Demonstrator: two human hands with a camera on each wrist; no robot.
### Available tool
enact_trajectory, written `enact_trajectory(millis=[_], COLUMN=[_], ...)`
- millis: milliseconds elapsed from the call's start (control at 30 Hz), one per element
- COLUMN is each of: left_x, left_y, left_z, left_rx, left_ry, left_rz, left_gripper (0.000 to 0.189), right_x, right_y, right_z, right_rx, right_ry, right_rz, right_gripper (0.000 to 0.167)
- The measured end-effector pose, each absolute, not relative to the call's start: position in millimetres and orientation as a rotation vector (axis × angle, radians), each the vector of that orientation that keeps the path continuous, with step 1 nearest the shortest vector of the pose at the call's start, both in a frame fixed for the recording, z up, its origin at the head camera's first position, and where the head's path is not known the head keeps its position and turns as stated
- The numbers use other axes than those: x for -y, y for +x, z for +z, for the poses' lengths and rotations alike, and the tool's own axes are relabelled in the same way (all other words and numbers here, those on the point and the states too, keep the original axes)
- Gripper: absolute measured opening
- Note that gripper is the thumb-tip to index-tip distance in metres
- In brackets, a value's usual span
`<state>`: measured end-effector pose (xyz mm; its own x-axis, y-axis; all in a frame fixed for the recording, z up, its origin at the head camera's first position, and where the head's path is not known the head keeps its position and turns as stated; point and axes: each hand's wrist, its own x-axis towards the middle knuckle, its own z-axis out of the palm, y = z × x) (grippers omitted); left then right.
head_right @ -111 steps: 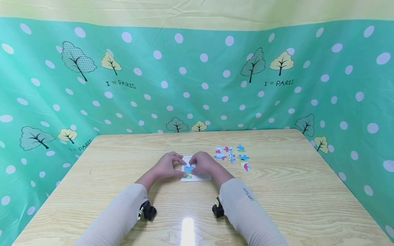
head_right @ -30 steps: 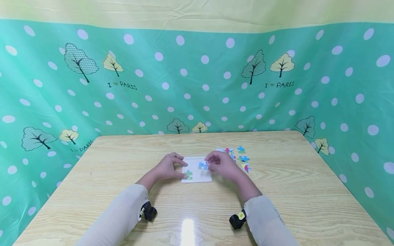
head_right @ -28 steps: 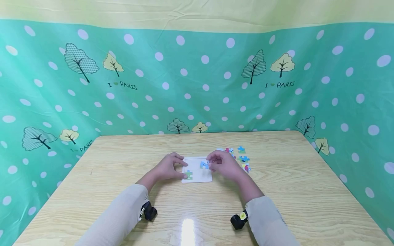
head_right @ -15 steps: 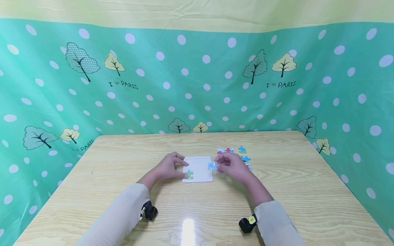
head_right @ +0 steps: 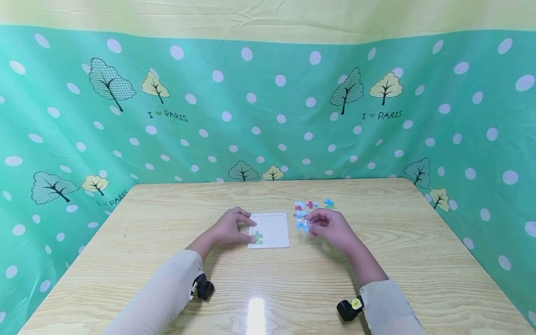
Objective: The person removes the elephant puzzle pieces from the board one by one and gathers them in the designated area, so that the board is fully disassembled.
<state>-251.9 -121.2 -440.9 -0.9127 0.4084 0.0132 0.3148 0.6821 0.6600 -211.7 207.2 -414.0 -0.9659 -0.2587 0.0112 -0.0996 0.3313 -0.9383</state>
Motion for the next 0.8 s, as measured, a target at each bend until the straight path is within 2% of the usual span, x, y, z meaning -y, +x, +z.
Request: enact_trajectory(millis=[800], left_x=[120.0], left_y=[-250.5], left_z=[-438.3], left_rx=[-2.754], left_ry=[0.589], left_rz=[1.048], left_gripper=[0.041], right_x=[-250.6], right_y=[-211.4], right_z=[-414.7], right_rx=[-2.475], right_ry=[-0.298], right_rz=[-1.647], right_gripper=[0.032])
